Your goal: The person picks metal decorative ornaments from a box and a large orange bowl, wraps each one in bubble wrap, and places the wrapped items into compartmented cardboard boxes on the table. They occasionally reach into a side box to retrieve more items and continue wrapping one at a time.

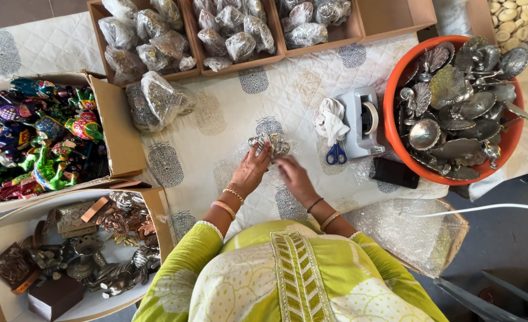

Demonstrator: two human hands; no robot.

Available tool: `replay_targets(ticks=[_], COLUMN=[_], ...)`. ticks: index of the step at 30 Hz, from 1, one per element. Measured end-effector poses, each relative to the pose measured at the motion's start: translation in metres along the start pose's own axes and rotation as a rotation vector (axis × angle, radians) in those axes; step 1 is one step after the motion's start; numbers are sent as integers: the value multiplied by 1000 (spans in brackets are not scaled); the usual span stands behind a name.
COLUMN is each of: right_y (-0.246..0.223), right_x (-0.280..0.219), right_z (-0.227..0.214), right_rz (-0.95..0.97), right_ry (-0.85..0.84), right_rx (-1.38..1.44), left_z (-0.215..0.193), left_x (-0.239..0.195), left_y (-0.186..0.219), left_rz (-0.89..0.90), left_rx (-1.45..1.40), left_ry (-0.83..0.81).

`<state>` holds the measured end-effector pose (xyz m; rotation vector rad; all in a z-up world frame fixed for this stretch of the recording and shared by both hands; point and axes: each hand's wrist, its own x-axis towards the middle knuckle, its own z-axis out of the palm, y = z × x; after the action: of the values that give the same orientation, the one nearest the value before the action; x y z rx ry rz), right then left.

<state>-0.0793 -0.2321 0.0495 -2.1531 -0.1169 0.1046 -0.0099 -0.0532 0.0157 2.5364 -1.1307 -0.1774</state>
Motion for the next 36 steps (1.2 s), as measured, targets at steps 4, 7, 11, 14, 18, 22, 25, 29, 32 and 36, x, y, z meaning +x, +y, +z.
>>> replay_targets(ticks=[4, 7, 11, 14, 18, 22, 25, 29, 32, 36], right_y=[43, 69, 72, 67, 29, 4, 2, 6, -1, 1], right_x=[7, 16, 21, 21, 27, 46, 54, 55, 50, 43], right_z=[-17, -27, -31, -30, -31, -19, -9, -2, -3, 8], right_rz=[107, 45, 96, 139, -33, -86, -162, -153, -151, -137], right_ry=[214, 398, 254, 234, 367, 135, 14, 54, 69, 119], right_rx=[74, -215, -316, -273, -266, -79, -69, -13, -49, -196], left_z=[0, 3, 1, 3, 5, 9, 13, 16, 28, -34], left_x=[-2, -1, -1, -1, 0, -2, -4, -8, -18, -29], left_y=[2, 2, 3, 5, 6, 6, 5, -6, -19, -6], left_rz=[21, 28, 57, 53, 54, 51, 41, 21, -21, -337], left_rx=[8, 39, 114, 140, 141, 164, 197, -1, -341, -222], left_ry=[3, 7, 13, 2, -13, 11, 25, 79, 192, 542])
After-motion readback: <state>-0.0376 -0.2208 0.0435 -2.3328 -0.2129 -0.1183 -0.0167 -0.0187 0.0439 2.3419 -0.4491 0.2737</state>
